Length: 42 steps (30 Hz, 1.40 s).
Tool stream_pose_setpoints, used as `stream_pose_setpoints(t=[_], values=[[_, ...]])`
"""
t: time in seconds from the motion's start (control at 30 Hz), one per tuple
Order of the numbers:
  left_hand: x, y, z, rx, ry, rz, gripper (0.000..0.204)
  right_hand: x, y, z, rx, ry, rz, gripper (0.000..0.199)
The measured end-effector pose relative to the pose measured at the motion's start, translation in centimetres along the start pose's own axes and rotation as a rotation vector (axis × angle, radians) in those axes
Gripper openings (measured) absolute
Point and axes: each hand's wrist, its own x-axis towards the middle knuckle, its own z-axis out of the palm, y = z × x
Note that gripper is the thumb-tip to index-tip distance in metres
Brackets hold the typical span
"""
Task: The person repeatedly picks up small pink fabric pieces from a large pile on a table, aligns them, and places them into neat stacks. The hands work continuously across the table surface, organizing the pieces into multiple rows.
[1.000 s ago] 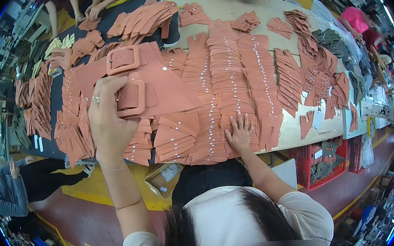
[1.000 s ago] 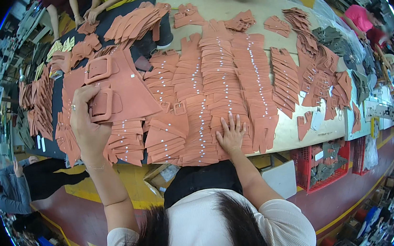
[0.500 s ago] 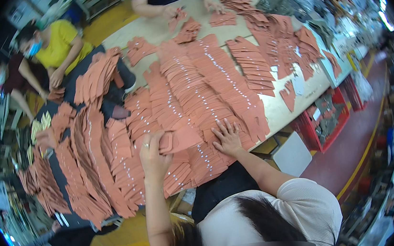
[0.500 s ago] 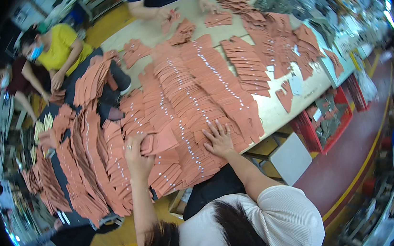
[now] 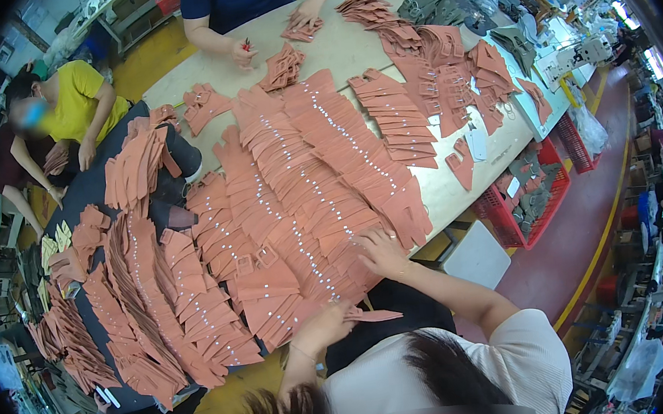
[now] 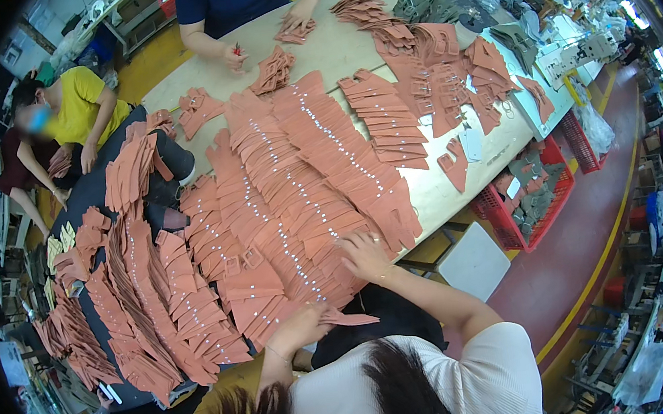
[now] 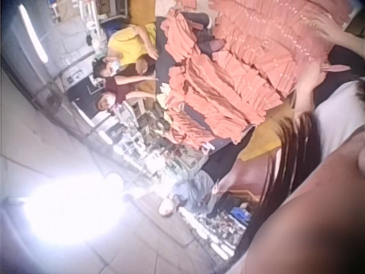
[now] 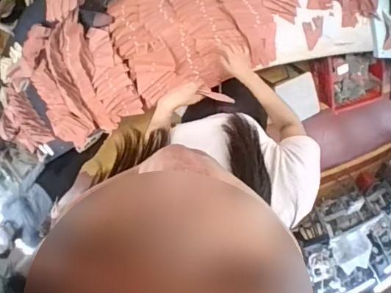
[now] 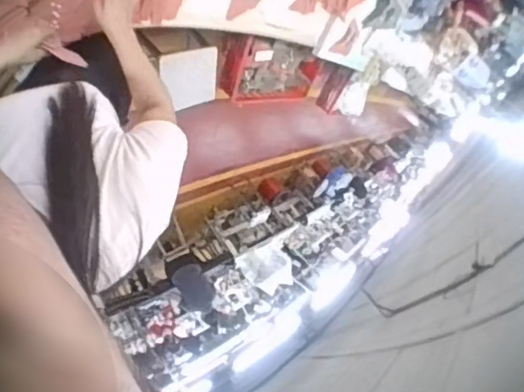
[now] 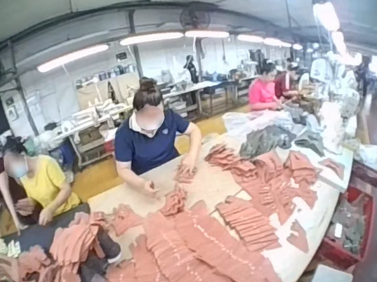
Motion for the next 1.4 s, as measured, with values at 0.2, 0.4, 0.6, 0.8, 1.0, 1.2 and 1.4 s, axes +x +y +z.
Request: stream_pose_setpoints(t=[0.2,0.4,0.6,0.8,1.0,1.2,1.4], values=[[1.4,1.9,-8.6,0.501,0.377,-0.227,0.039,-6.4,3.6,-2.8,0.075,-0.497,0.183,0.037],[2.5,2.2,-8.4,0.640,0.559,-0.066,0.063,-10.2,6.0,0.6,-0.166,-0.850,0.419,0.047],[5.1,1.4,0.4,0.448,-0.117,-0.068,0.045,-12.0,8.1,6.9,-0.152,-0.895,0.734,0.057],[5.3,-6.6,10.4,0.148,-0.589,-0.249,0.036,-11.7,10.3,9.1,-0.044,-1.093,0.578,0.056],[2.5,-16.6,16.6,0.075,-0.710,-0.460,0.051,-12.4,9.7,5.6,0.280,-1.257,0.615,0.037],[-0.3,-22.8,21.6,-0.272,-0.540,-0.848,0.056,-13.8,7.7,3.5,0.164,-1.137,0.364,0.039],[-1.8,-25.0,23.5,-0.590,-0.328,-0.655,0.030,-11.9,7.3,1.8,0.085,-1.013,0.398,0.040]])
